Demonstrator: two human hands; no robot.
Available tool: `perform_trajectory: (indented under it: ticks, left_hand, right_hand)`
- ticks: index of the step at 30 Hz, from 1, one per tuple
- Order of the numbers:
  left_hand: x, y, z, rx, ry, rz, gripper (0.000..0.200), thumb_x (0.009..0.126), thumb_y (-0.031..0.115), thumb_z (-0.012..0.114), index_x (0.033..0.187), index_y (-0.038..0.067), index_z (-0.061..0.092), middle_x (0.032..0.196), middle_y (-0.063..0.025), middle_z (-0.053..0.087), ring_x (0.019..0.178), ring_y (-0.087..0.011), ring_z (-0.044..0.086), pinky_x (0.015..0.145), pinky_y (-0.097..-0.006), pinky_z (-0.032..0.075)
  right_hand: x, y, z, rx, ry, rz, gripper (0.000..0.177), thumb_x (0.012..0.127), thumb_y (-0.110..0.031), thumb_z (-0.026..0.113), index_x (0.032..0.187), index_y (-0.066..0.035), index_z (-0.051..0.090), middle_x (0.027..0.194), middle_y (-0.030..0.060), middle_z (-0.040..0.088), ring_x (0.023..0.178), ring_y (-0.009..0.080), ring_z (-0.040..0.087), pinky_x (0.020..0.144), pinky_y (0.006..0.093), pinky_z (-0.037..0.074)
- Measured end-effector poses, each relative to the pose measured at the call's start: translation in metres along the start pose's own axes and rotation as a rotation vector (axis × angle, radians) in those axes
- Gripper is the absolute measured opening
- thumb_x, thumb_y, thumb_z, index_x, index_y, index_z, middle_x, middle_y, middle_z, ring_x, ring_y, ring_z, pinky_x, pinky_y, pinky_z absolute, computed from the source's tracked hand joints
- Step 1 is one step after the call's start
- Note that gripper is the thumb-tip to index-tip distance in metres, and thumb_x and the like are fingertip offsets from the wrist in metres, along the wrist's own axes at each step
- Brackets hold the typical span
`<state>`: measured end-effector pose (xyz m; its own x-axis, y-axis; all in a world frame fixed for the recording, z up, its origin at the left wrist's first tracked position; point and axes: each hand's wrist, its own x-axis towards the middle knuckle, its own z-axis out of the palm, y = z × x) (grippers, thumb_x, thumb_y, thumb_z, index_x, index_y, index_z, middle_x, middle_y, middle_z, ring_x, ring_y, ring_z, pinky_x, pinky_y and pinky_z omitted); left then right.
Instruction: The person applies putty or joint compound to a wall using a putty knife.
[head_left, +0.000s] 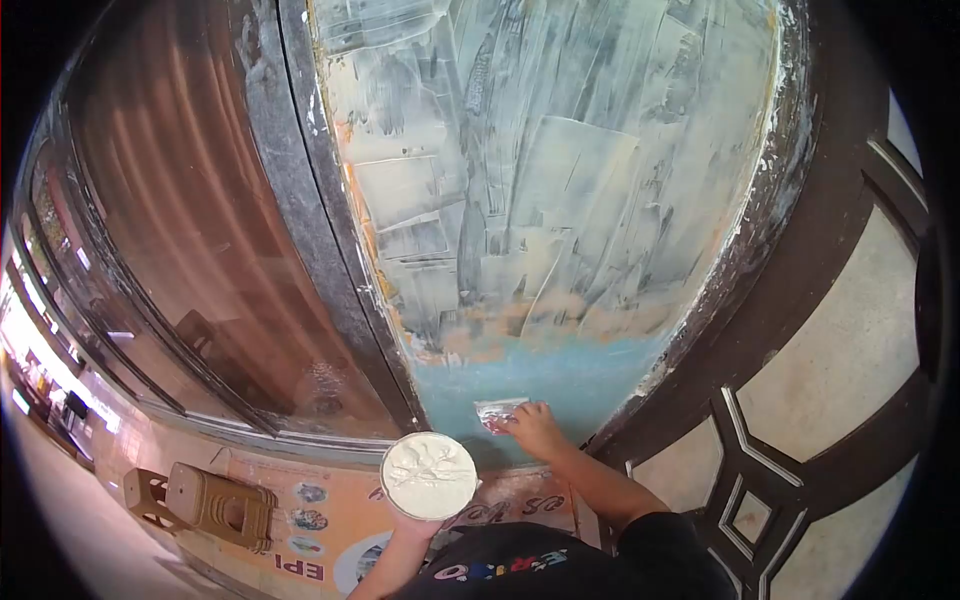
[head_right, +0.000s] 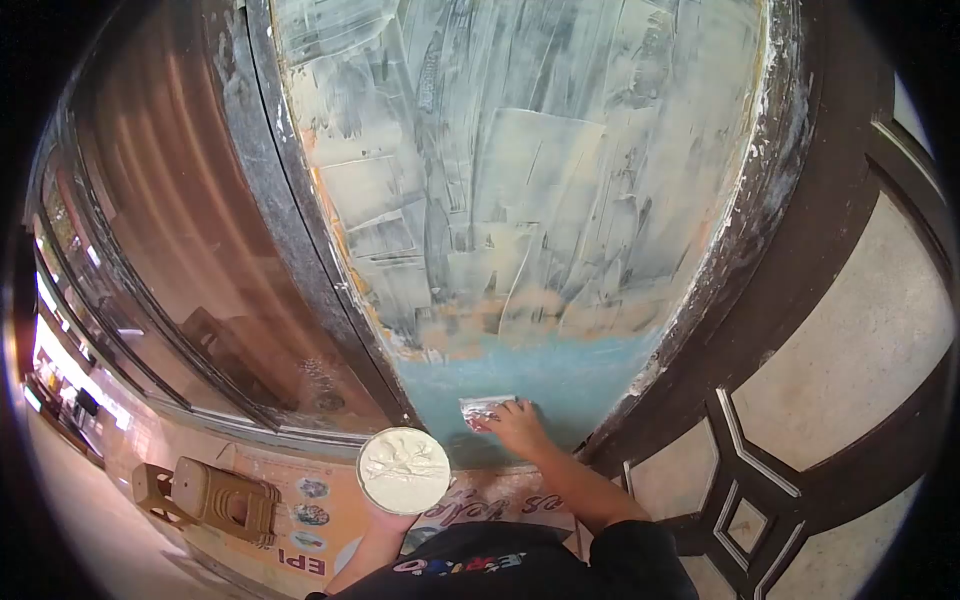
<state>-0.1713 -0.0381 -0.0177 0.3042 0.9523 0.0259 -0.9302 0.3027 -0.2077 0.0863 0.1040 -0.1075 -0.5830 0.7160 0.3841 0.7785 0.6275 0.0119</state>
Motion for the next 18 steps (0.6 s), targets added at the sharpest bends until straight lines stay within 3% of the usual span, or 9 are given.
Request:
perform_trajectory:
  ticks: [5,7,9,10,11,13,18]
  left_hand:
    - [0.0,0.011,-0.01,-0.006,0.052,0.016,0.072,0.093,0.063,0.037,0.146,0.014,0.044,0.151,-0.0157,0.042,0.138,-0.0409,0.041,0.114,-0.0634,0.03]
    - [0.002,0.011,-0.005,0.006,0.041,0.002,0.072,0.093,0.062,0.037,0.147,0.014,0.044,0.151,-0.0159,0.042,0.138,-0.0408,0.041,0.114,-0.0637,0.03]
    - [0.003,0.016,-0.006,0.04,0.085,0.02,0.074,0.092,0.064,0.039,0.147,0.015,0.043,0.152,-0.0158,0.042,0.138,-0.0408,0.04,0.114,-0.0637,0.029]
    - [0.004,0.017,-0.005,0.086,0.017,-0.007,0.074,0.092,0.064,0.04,0.147,0.015,0.043,0.152,-0.0154,0.041,0.139,-0.0409,0.039,0.114,-0.0639,0.029]
    - [0.003,0.02,-0.004,0.084,0.022,-0.007,0.074,0.092,0.064,0.04,0.147,0.015,0.043,0.152,-0.0154,0.041,0.139,-0.0409,0.039,0.114,-0.0639,0.029]
    - [0.002,0.029,-0.001,0.361,0.107,0.086,0.064,0.097,0.055,0.039,0.144,0.013,0.046,0.148,-0.0143,0.046,0.136,-0.037,0.044,0.113,-0.06,0.034]
    - [-0.009,0.05,-0.008,0.485,0.187,0.234,0.061,0.098,0.054,0.039,0.144,0.014,0.047,0.148,-0.0131,0.048,0.134,-0.0369,0.046,0.112,-0.0595,0.035]
  right_hand:
    - [0.043,-0.01,-0.048,0.089,0.165,-0.024,0.045,0.078,-0.017,0.067,0.121,-0.031,0.068,0.117,0.0002,0.062,0.106,0.0234,0.054,0.088,0.0483,0.039]
    - [0.076,-0.022,-0.076,-0.023,0.414,-0.079,0.048,0.075,-0.018,0.07,0.12,-0.033,0.068,0.122,-0.0003,0.059,0.112,0.0235,0.051,0.092,0.0494,0.036]
    - [0.103,-0.033,-0.079,-0.069,0.523,-0.055,0.046,0.075,-0.019,0.07,0.119,-0.033,0.068,0.125,-0.0009,0.057,0.116,0.0231,0.048,0.094,0.0507,0.034]
    - [0.112,-0.04,-0.077,-0.119,0.635,-0.033,0.045,0.075,-0.02,0.07,0.118,-0.034,0.068,0.129,-0.0014,0.055,0.12,0.0228,0.044,0.097,0.052,0.031]
    - [0.119,-0.045,-0.066,-0.117,0.631,-0.03,0.045,0.075,-0.02,0.07,0.118,-0.034,0.068,0.129,-0.0014,0.055,0.12,0.0228,0.044,0.097,0.052,0.031]
    - [0.135,-0.045,-0.032,-0.108,0.568,-0.01,0.038,0.083,-0.019,0.063,0.115,-0.039,0.066,0.132,-0.0036,0.053,0.13,0.0234,0.036,0.1,0.0578,0.027]
    - [0.142,-0.055,0.032,-0.183,0.601,0.044,0.037,0.083,-0.023,0.064,0.116,-0.04,0.066,0.131,-0.0099,0.055,0.127,0.0178,0.038,0.101,0.0591,0.027]
